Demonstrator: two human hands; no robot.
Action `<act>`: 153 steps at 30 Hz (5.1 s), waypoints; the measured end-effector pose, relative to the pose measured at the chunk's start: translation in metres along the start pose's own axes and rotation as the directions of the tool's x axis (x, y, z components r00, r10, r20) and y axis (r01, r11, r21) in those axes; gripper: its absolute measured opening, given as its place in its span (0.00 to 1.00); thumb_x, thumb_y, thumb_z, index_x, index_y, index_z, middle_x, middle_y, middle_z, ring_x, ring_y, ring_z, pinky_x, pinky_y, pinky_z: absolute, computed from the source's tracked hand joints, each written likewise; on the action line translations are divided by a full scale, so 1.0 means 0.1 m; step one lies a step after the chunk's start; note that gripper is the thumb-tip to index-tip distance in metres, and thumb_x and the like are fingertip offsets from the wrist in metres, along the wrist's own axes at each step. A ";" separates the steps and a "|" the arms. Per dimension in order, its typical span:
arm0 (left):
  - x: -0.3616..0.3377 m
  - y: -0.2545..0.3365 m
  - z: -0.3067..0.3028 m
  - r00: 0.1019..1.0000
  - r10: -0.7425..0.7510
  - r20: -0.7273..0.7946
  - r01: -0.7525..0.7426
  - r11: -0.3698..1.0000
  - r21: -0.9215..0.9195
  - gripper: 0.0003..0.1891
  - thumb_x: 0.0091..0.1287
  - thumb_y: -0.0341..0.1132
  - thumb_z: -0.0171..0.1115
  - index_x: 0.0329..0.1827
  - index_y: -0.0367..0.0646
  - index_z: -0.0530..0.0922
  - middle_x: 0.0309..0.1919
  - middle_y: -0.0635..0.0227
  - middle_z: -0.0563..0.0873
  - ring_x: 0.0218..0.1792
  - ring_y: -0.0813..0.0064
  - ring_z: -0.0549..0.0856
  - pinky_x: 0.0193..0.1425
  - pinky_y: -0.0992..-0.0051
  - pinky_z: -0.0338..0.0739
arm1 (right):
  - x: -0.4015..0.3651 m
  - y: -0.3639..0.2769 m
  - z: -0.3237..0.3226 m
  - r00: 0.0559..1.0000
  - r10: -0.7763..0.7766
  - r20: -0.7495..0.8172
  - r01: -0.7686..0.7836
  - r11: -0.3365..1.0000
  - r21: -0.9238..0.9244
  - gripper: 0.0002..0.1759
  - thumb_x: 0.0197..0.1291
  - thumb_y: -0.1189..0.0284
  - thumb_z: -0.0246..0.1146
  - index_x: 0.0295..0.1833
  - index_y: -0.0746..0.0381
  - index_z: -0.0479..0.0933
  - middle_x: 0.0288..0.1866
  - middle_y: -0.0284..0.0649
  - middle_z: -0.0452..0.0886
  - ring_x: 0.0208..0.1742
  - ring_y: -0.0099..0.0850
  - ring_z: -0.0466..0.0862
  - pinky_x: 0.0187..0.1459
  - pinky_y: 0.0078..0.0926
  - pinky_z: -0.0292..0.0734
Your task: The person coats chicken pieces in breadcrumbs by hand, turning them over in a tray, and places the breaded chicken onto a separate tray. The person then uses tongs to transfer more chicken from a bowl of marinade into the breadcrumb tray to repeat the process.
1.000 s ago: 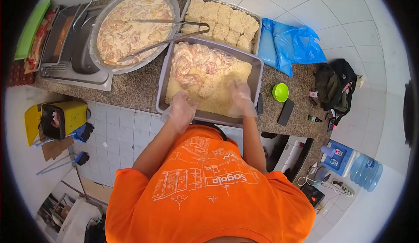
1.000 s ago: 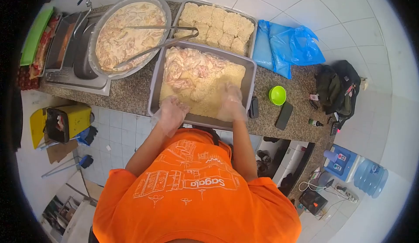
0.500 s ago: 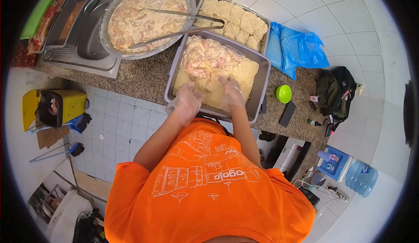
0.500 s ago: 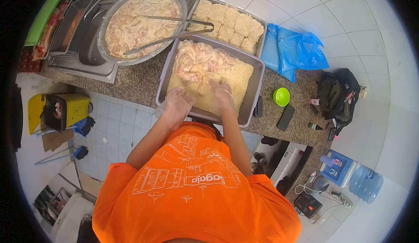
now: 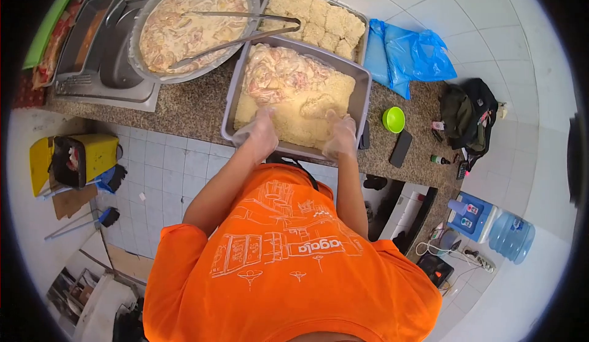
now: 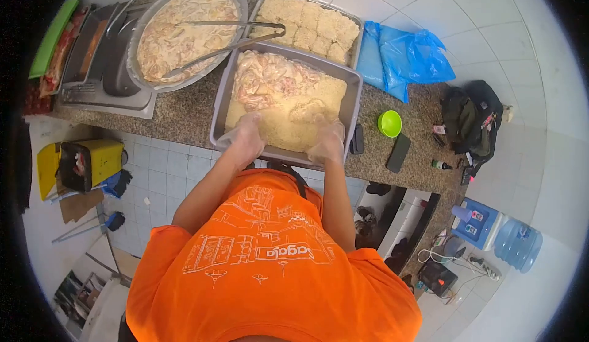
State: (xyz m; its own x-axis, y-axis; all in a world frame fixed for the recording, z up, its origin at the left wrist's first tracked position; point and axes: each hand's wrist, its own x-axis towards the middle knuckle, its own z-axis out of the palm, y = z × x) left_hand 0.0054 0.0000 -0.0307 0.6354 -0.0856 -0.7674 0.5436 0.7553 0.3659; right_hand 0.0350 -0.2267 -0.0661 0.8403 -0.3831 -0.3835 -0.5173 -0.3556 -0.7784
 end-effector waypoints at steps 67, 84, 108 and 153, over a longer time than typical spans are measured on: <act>-0.03 -0.03 0.56 0.993 -0.121 0.009 0.121 0.993 -0.006 0.23 0.67 0.44 0.43 0.57 0.36 0.69 0.54 0.54 0.78 0.56 0.57 0.77 0.62 0.44 0.68 | -0.11 -0.36 -0.02 0.572 -0.597 0.562 0.635 -0.111 -0.765 0.18 0.62 0.70 0.49 0.55 0.66 0.71 0.51 0.55 0.77 0.56 0.49 0.76 0.57 0.39 0.70; -0.07 -0.04 -0.07 0.985 -0.125 0.121 0.146 0.973 -0.180 0.40 0.67 0.46 0.46 0.75 0.34 0.40 0.74 0.39 0.41 0.74 0.39 0.43 0.75 0.45 0.41 | 0.70 0.13 -0.15 0.453 -0.558 0.695 0.885 0.377 -0.273 0.19 0.62 0.69 0.53 0.56 0.66 0.75 0.59 0.49 0.77 0.59 0.43 0.76 0.64 0.38 0.65; -0.13 -0.01 -0.02 0.983 -0.138 0.121 0.157 0.974 -0.165 0.42 0.68 0.47 0.44 0.76 0.38 0.33 0.74 0.39 0.39 0.76 0.43 0.41 0.75 0.45 0.40 | -0.02 -0.16 0.00 0.976 -0.196 0.099 0.211 0.959 -0.187 0.29 0.46 0.66 0.72 0.56 0.64 0.76 0.44 0.54 0.83 0.46 0.46 0.83 0.47 0.37 0.76; -0.22 0.05 -0.06 0.984 -0.140 0.107 0.174 0.865 -0.471 0.21 0.68 0.40 0.41 0.54 0.30 0.67 0.60 0.44 0.67 0.65 0.45 0.65 0.71 0.48 0.60 | 2.25 -2.98 2.00 0.322 0.057 0.945 0.750 0.594 -0.291 0.29 0.60 0.51 0.62 0.57 0.63 0.70 0.50 0.46 0.77 0.48 0.42 0.79 0.48 0.35 0.78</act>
State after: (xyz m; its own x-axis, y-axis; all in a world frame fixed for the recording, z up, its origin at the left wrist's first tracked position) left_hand -0.0088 0.0097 -0.0152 0.6084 -0.2596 -0.7500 0.3223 0.9444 -0.0654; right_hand 0.4108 -0.0364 -0.0204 0.3938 0.6622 -0.6375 0.2753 -0.7467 -0.6055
